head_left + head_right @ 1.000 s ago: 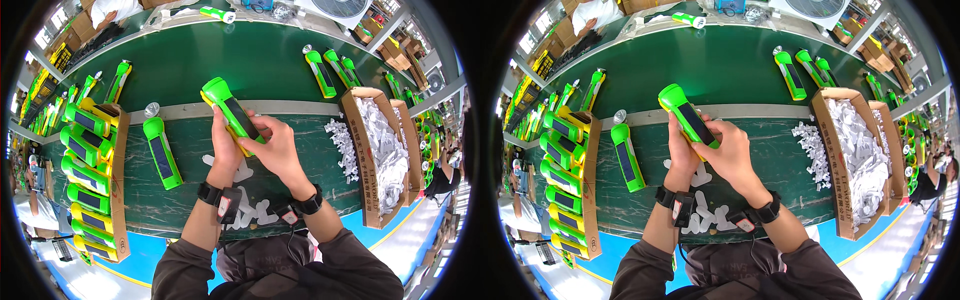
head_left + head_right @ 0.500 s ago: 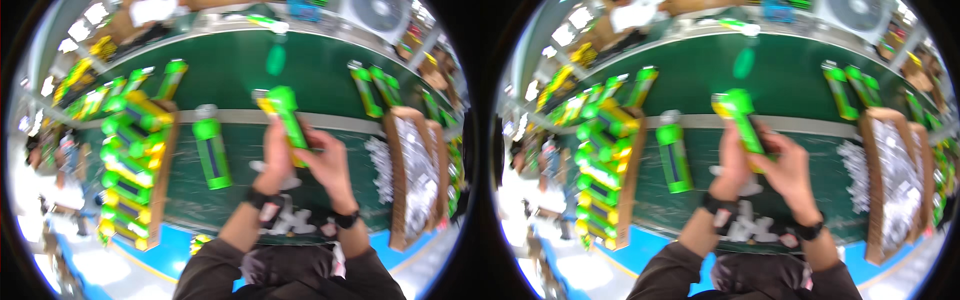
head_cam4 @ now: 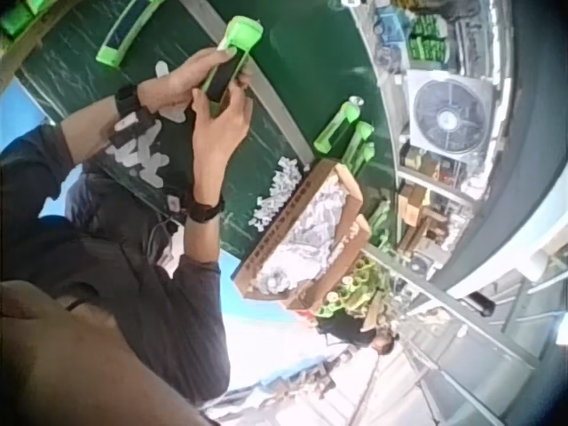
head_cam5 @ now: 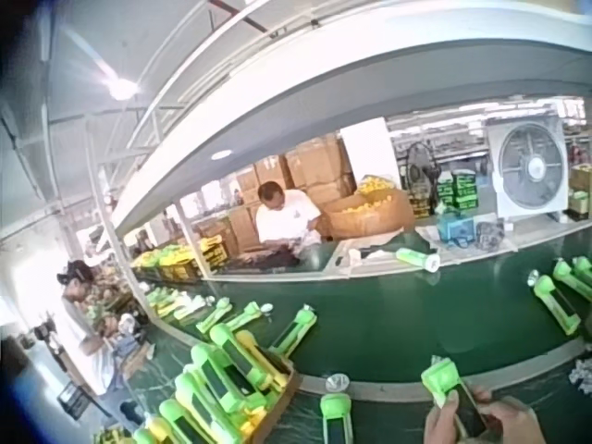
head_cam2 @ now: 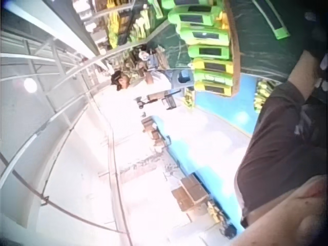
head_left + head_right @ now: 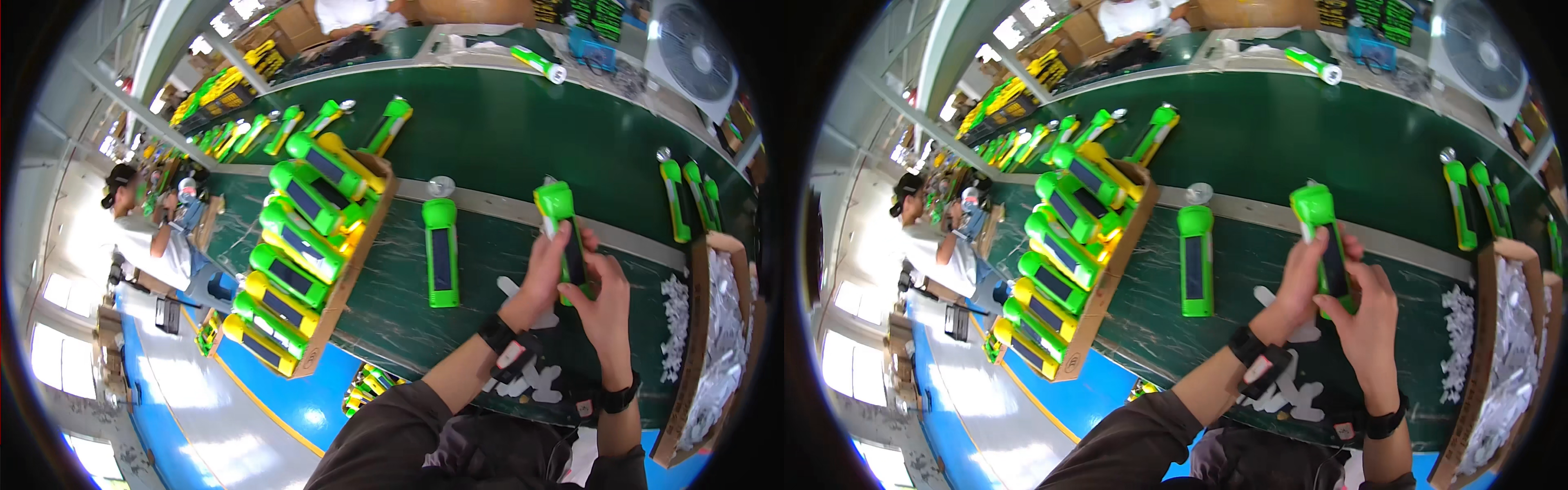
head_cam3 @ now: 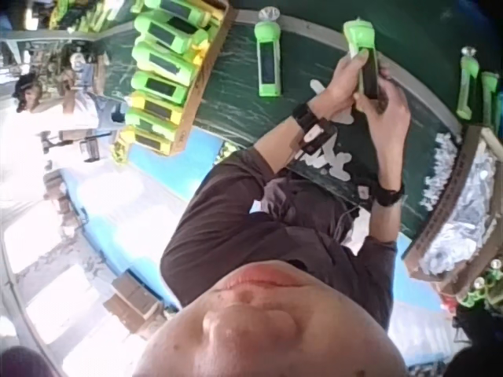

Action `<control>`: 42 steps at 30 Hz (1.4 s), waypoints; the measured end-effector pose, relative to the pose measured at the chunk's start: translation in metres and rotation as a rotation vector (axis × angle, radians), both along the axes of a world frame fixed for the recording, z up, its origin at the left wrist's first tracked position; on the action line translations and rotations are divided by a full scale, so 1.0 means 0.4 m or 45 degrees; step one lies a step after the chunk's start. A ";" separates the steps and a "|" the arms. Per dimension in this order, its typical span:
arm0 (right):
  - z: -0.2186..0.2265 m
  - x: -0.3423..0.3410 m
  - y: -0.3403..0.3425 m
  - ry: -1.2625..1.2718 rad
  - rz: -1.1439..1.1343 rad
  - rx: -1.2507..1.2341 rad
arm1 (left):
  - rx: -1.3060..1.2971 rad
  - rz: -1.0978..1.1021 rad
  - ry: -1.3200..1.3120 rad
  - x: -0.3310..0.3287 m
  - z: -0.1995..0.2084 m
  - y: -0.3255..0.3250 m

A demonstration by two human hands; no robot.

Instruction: The worker is assembling handheld flashlights by inserting batteries and closing the cases.

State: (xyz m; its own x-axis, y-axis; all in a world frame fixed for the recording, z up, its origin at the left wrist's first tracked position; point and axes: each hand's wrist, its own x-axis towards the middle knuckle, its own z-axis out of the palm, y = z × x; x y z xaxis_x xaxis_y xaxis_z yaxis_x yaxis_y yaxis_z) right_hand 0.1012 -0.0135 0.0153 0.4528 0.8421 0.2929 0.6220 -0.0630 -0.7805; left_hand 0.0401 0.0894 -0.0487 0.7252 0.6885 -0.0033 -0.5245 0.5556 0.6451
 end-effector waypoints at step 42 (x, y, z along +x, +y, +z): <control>-0.119 0.322 -0.181 -0.984 -0.505 -0.418 | 0.131 -0.194 0.209 -0.025 0.039 -0.028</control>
